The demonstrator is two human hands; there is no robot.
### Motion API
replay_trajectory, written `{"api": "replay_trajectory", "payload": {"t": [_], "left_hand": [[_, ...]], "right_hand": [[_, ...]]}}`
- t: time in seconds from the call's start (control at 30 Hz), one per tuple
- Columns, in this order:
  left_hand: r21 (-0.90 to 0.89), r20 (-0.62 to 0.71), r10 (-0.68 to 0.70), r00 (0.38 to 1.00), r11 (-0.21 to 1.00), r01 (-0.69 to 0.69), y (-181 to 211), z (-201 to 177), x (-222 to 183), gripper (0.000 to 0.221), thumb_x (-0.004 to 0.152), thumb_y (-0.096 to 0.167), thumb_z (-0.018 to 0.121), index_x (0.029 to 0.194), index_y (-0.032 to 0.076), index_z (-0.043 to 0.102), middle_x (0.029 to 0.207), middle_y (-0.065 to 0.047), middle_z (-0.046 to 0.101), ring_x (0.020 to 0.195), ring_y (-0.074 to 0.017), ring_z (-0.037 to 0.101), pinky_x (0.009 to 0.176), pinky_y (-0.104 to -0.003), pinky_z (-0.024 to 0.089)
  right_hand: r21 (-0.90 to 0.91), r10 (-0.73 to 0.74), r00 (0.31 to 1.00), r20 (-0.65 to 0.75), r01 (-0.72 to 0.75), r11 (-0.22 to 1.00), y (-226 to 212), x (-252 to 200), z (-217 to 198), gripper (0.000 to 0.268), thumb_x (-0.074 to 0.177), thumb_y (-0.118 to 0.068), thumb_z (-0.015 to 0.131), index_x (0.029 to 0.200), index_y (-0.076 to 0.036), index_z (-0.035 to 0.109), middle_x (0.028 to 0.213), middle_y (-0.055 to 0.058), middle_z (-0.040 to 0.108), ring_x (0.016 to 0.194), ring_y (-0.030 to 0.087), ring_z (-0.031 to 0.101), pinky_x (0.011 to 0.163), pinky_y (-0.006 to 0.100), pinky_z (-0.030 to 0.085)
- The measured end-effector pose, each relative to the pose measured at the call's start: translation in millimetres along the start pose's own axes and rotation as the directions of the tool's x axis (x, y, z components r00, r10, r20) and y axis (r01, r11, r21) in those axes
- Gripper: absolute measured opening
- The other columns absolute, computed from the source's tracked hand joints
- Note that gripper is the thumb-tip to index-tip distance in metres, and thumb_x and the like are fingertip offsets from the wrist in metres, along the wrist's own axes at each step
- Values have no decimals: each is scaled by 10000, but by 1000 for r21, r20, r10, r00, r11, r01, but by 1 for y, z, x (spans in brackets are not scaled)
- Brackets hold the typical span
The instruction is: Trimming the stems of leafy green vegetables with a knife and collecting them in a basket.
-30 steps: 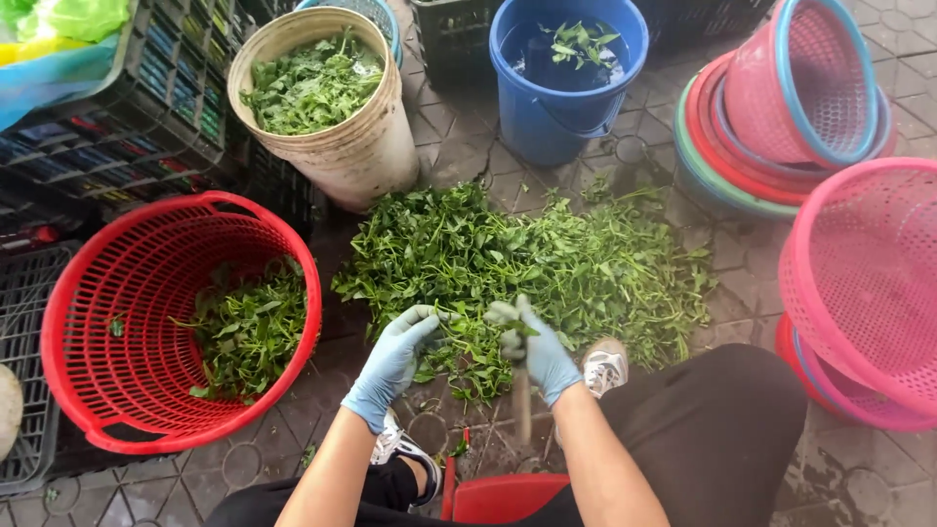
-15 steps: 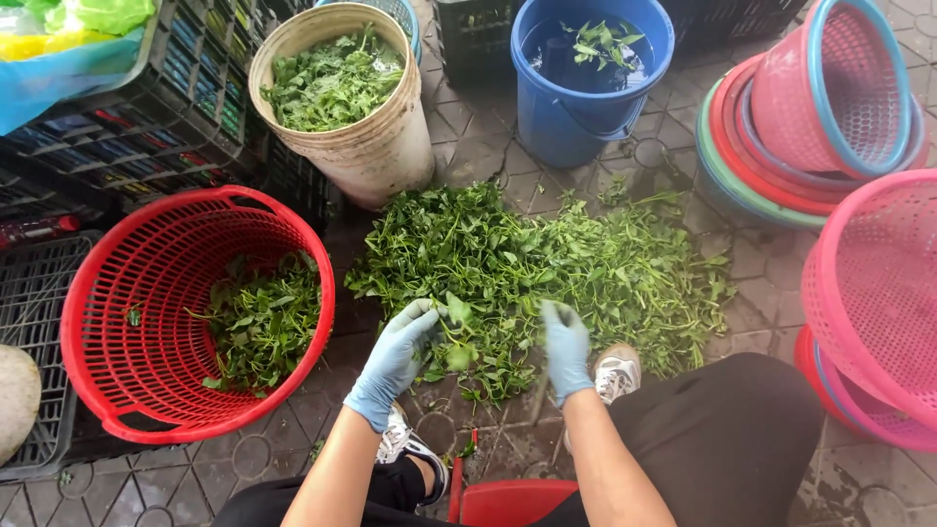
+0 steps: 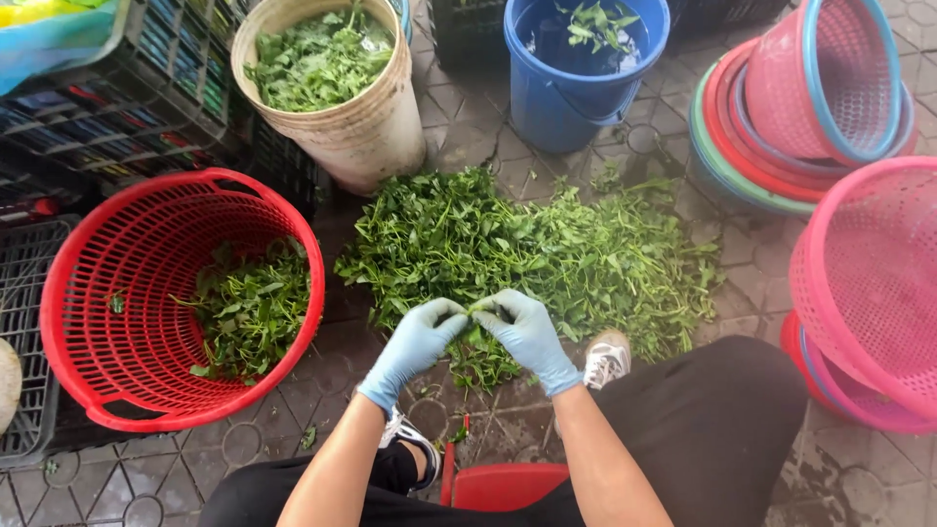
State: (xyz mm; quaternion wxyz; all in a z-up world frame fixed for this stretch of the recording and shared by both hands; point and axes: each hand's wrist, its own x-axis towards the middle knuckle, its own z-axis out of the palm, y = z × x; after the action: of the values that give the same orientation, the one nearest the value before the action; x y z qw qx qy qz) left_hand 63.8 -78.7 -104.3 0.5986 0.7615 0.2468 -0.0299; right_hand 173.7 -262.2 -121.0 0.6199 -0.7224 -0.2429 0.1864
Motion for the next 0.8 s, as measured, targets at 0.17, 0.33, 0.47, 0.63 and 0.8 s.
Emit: {"api": "replay_trajectory", "payload": {"t": [0.17, 0.33, 0.47, 0.63, 0.8], "left_hand": [[221, 6, -33, 999, 975, 31, 27, -8, -23, 130, 1032, 236, 760, 1106, 158, 834, 957, -98, 860, 988, -289, 823, 957, -451, 622], [197, -102, -159, 982, 964, 176, -2, -18, -10, 290, 1013, 292, 632, 1255, 174, 740, 1030, -131, 830, 1044, -338, 795, 992, -518, 599], [-19, -144, -217, 965, 976, 217, 32, -9, -2, 361, 967, 351, 715, 1237, 119, 774, 988, -157, 800, 936, -268, 744, 889, -444, 625], [20, -77, -129, 989, 991, 131, 58, 8, -7, 403, 911, 428, 869, 1145, 100, 863, 862, -123, 763, 905, -236, 719, 889, -424, 594], [-54, -45, -116, 992, 992, 114, 23, 22, 9, 304, 896, 324, 884, 1104, 102, 880, 786, -47, 788, 853, -137, 679, 845, -329, 571]], "right_hand": [[-360, -34, 956, -292, -77, 930, 56, 12, -20, 83, 1013, -343, 827, 1055, -284, 867, 1022, -20, 820, 1026, 201, 773, 960, 341, 583], [348, 626, 699, -344, -525, 777, 67, 4, -30, 462, 961, -380, 858, 1237, -21, 771, 1093, 144, 788, 999, 244, 703, 896, 413, 553], [361, 693, 693, -200, -606, 709, -2, 4, -10, 580, 899, -503, 926, 1115, -11, 707, 830, 49, 675, 726, 142, 653, 595, 240, 516], [518, 576, 809, -121, -444, 732, -60, -1, 13, 276, 983, -319, 872, 1148, -99, 857, 885, 38, 765, 765, 131, 666, 725, 272, 535], [470, 500, 865, -52, -420, 776, -25, -1, 15, 384, 977, -355, 857, 1304, -155, 861, 1227, 46, 828, 1013, 134, 684, 991, 321, 541]]}}
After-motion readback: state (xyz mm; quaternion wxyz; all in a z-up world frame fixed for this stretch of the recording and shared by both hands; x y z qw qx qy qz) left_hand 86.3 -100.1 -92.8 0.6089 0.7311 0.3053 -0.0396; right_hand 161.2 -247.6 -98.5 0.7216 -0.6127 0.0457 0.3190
